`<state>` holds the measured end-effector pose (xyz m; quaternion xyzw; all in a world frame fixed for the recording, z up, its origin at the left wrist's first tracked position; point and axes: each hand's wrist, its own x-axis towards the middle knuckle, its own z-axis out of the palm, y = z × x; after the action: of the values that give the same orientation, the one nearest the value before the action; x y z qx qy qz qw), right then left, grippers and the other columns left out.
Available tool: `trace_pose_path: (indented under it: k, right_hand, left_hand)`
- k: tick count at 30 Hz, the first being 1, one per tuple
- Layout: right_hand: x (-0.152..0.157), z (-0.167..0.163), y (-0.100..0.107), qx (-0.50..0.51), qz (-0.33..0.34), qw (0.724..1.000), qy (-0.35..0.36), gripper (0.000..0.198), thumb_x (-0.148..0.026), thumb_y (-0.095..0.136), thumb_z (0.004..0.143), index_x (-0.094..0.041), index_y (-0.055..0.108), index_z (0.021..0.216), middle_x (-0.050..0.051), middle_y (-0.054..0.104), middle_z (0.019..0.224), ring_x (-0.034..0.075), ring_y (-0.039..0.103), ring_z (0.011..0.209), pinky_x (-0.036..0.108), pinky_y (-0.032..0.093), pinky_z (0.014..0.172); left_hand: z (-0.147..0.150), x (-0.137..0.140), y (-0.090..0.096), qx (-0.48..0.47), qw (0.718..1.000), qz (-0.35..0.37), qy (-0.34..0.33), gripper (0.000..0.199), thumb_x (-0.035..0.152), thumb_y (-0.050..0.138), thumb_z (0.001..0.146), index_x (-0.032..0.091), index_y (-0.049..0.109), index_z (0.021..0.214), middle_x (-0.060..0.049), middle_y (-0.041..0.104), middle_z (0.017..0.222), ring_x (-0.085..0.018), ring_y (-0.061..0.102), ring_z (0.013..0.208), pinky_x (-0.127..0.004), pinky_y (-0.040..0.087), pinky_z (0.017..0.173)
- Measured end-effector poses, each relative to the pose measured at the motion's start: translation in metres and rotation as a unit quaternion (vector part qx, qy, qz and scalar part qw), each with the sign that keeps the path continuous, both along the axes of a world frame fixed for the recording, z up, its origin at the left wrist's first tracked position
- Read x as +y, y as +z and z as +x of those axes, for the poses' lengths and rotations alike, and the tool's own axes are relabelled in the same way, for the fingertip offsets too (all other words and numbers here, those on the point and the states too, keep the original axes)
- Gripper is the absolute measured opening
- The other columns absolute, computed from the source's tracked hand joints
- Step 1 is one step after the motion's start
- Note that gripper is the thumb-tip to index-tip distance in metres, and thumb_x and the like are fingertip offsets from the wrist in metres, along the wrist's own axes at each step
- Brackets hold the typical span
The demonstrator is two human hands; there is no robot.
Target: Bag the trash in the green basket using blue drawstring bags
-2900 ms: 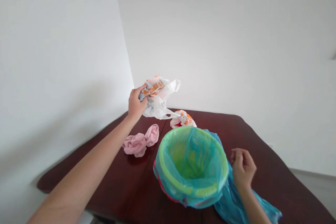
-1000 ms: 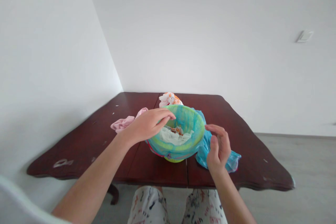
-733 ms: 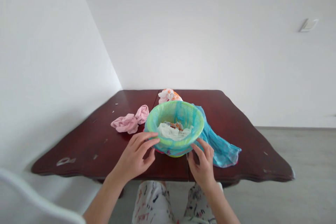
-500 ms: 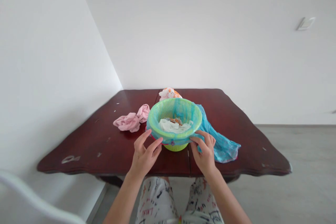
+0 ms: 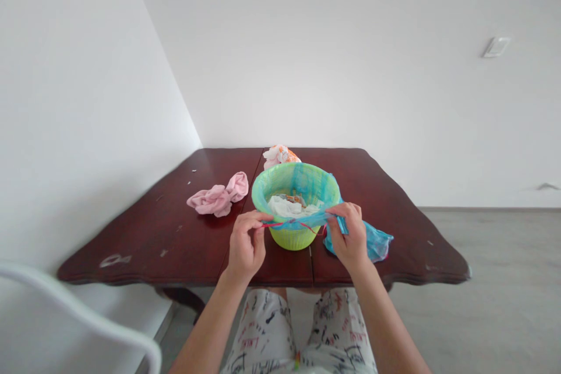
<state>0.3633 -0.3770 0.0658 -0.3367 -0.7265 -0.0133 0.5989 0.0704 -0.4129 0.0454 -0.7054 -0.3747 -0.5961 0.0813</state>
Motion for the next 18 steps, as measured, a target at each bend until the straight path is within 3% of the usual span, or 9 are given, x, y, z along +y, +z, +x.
trace_pose_path:
  k: [4,9,11,13,16,18]
  right_hand:
    - [0.008,0.004,0.014,-0.023,-0.080,0.997,0.005,0.016,-0.033,0.062,0.120,-0.028,0.074,0.111,0.005,0.082,0.102,0.028,0.073,0.097,0.047,0.050,0.096]
    - [-0.001,0.007,0.032,-0.103,-0.118,0.987,0.028,0.030,-0.042,0.055,0.126,-0.026,0.072,0.106,0.004,0.073,0.101,0.028,0.066,0.100,0.046,0.044,0.093]
    - [-0.009,0.004,0.034,-0.135,-0.102,0.985,0.020,0.026,-0.051,0.069,0.119,-0.026,0.073,0.116,0.006,0.073,0.110,0.030,0.065,0.106,0.047,0.044,0.097]
    - [-0.016,-0.001,0.030,-0.145,-0.073,0.987,-0.017,0.036,-0.055,0.086,0.108,-0.025,0.073,0.124,0.008,0.072,0.118,0.033,0.065,0.110,0.050,0.046,0.101]
    - [-0.022,-0.012,0.015,-0.123,-0.046,0.988,-0.077,0.029,-0.040,0.086,0.105,-0.025,0.075,0.126,0.010,0.069,0.119,0.034,0.065,0.112,0.052,0.049,0.102]
    - [-0.023,-0.015,0.003,-0.095,-0.038,0.989,-0.102,0.023,-0.025,0.076,0.105,-0.025,0.078,0.128,0.011,0.069,0.120,0.034,0.066,0.114,0.052,0.051,0.102]
  left_hand:
    - [-0.001,0.002,0.012,-0.048,0.996,-0.077,-0.002,0.006,0.030,0.052,0.127,0.027,0.054,0.131,-0.010,0.083,0.114,-0.026,0.083,0.103,-0.043,0.065,0.096]
    - [0.000,0.008,0.041,-0.087,0.975,-0.203,-0.031,0.016,0.043,0.049,0.128,0.028,0.053,0.127,-0.002,0.076,0.093,-0.024,0.079,0.086,-0.038,0.060,0.084]
    - [0.001,0.010,0.054,-0.083,0.971,-0.222,-0.038,0.020,0.046,0.048,0.128,0.027,0.053,0.126,0.000,0.072,0.091,-0.023,0.075,0.083,-0.037,0.057,0.083]
    - [0.001,0.010,0.065,-0.056,0.971,-0.230,-0.039,0.024,0.047,0.047,0.128,0.026,0.056,0.122,0.000,0.070,0.091,-0.022,0.071,0.083,-0.036,0.054,0.083]
    - [0.000,0.003,0.077,0.009,0.969,-0.241,-0.045,0.031,0.047,0.044,0.129,0.025,0.062,0.117,-0.002,0.074,0.091,-0.024,0.071,0.088,-0.039,0.052,0.089]
    - [-0.003,-0.004,0.081,0.053,0.967,-0.244,-0.055,0.032,0.054,0.055,0.125,0.025,0.066,0.121,-0.002,0.076,0.092,-0.026,0.071,0.090,-0.040,0.052,0.092]
